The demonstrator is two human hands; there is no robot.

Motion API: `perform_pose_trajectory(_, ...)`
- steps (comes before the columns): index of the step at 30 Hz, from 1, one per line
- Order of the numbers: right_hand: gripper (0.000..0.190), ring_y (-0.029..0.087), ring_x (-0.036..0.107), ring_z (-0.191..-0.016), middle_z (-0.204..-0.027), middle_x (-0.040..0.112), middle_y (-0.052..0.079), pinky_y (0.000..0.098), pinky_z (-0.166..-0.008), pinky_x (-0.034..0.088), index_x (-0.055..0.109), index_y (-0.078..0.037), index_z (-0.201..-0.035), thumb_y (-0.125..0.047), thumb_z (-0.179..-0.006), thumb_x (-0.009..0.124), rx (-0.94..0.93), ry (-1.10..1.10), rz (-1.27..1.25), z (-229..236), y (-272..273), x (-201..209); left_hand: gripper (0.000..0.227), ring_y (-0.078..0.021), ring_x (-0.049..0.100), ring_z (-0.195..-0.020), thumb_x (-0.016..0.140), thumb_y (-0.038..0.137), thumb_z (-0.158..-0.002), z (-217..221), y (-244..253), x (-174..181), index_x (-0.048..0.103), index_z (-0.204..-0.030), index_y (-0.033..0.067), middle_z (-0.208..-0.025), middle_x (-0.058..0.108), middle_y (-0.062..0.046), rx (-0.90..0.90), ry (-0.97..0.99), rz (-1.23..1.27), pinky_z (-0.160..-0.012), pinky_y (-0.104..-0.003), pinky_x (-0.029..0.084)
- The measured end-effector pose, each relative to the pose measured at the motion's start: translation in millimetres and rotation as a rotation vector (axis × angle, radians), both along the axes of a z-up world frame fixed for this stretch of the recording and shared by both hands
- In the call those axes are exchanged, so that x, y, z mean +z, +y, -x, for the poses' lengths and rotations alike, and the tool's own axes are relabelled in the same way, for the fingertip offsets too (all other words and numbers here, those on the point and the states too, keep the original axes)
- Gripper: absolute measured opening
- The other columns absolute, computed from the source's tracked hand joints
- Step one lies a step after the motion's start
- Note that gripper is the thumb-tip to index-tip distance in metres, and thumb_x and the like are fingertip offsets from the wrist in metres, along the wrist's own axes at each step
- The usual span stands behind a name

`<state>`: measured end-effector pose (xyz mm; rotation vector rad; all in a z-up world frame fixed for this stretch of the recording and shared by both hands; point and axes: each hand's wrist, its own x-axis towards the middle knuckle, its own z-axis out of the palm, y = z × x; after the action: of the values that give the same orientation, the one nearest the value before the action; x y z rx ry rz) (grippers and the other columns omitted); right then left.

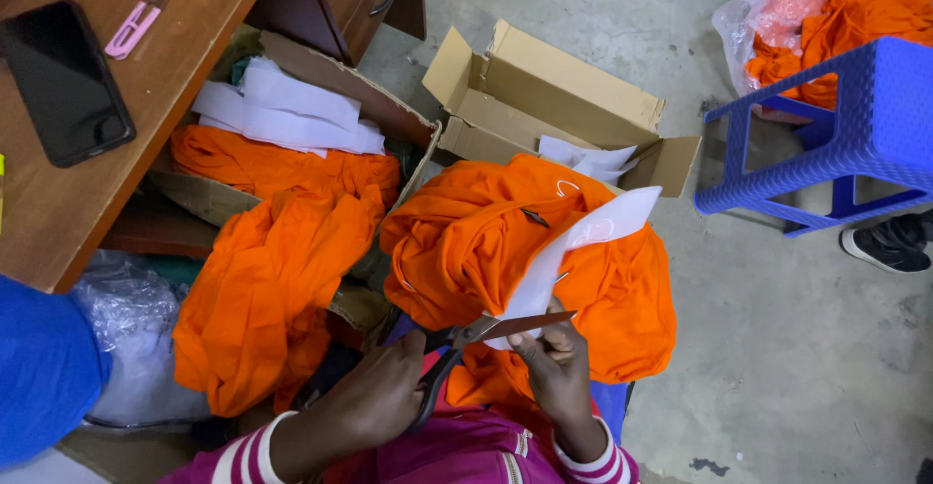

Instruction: The person uses scissors to cut a white paper template into a specific shape. They repeatedly position the paper over a pile of orange t-shirts and trim the edges. The cut pieces are placed into a nearby cardboard box.

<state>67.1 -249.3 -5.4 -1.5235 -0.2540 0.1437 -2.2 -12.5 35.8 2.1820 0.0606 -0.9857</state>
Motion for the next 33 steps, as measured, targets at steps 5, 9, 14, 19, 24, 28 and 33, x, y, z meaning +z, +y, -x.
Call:
perform_pose_trajectory(5, 0.056, 0.012, 0.041, -0.069, -0.071, 0.037, -0.003, 0.0316, -0.067, 0.038, 0.033, -0.016, -0.058, -0.009, -0.089, 0.08, -0.146, 0.078, 0.095, 10, -1, -7, 0.017, -0.0413, 0.067, -0.07, 0.057, 0.01, -0.093, 11, 1, -23, 0.049, -0.107, 0.0083, -0.08, 0.066, -0.015, -0.103, -0.17, -0.039, -0.063, -0.053, 0.047)
perform_pose_trajectory(9, 0.017, 0.013, 0.048, -0.064, -0.097, 0.058, 0.005, 0.0289, -0.054, 0.036, 0.081, 0.002, -0.09, -0.012, -0.097, 0.074, -0.022, 0.099, -0.066, 11, -1, -10, 0.021, -0.0502, 0.069, -0.082, 0.065, 0.026, -0.097, 11, -4, -23, 0.053, -0.102, 0.0095, -0.087, 0.074, -0.017, -0.017, -0.054, 0.002, -0.066, -0.058, 0.046)
perform_pose_trajectory(14, 0.036, 0.007, 0.042, -0.068, -0.081, 0.055, -0.005, 0.0253, -0.062, 0.037, 0.072, -0.008, -0.119, -0.021, -0.088, 0.084, -0.009, 0.166, 0.119, 9, -27, -29, 0.012, -0.0307, 0.066, -0.057, 0.055, 0.004, -0.093, 5, 5, -16, 0.052, -0.105, 0.0051, -0.074, 0.067, -0.01, -0.141, -0.114, -0.09, -0.049, -0.046, 0.045)
perform_pose_trajectory(19, 0.006, 0.018, 0.062, -0.1, -0.1, 0.067, 0.005, 0.0317, -0.088, 0.052, 0.076, -0.009, -0.085, -0.007, -0.089, 0.08, -0.143, 0.006, 0.106, 6, -21, -12, 0.02, -0.0457, 0.069, -0.072, 0.063, 0.016, -0.092, 13, 0, -36, 0.051, -0.104, 0.0061, -0.081, 0.07, -0.019, -0.156, -0.213, -0.114, -0.06, -0.055, 0.049)
perform_pose_trajectory(24, 0.02, 0.009, 0.039, -0.072, -0.067, 0.039, -0.006, 0.0244, -0.067, 0.033, 0.073, -0.011, -0.07, -0.012, -0.086, 0.085, -0.165, 0.046, 0.165, 18, -22, -25, 0.027, -0.0505, 0.07, -0.084, 0.066, 0.017, -0.089, 11, -7, -30, 0.052, -0.109, 0.0045, -0.09, 0.073, -0.024, -0.083, -0.114, -0.012, -0.068, -0.058, 0.049)
perform_pose_trajectory(28, 0.017, 0.009, 0.055, -0.073, -0.098, 0.06, 0.005, 0.0234, -0.063, 0.041, 0.072, -0.008, -0.075, -0.01, -0.086, 0.085, -0.097, 0.065, 0.008, 24, -22, -32, 0.019, -0.0396, 0.068, -0.078, 0.063, 0.028, -0.098, 0, -9, -11, 0.056, -0.096, 0.0098, -0.088, 0.071, -0.014, -0.062, -0.017, 0.083, -0.068, -0.053, 0.045)
perform_pose_trajectory(33, 0.018, 0.012, 0.059, -0.075, -0.108, 0.066, 0.008, 0.0254, -0.063, 0.044, 0.071, -0.006, -0.075, -0.004, -0.087, 0.084, -0.009, 0.09, -0.025, 33, -23, -32, 0.015, -0.0349, 0.065, -0.081, 0.06, 0.024, -0.096, -11, -13, -1, 0.054, -0.095, 0.0097, -0.092, 0.067, -0.013, -0.038, 0.082, 0.09, -0.07, -0.048, 0.045)
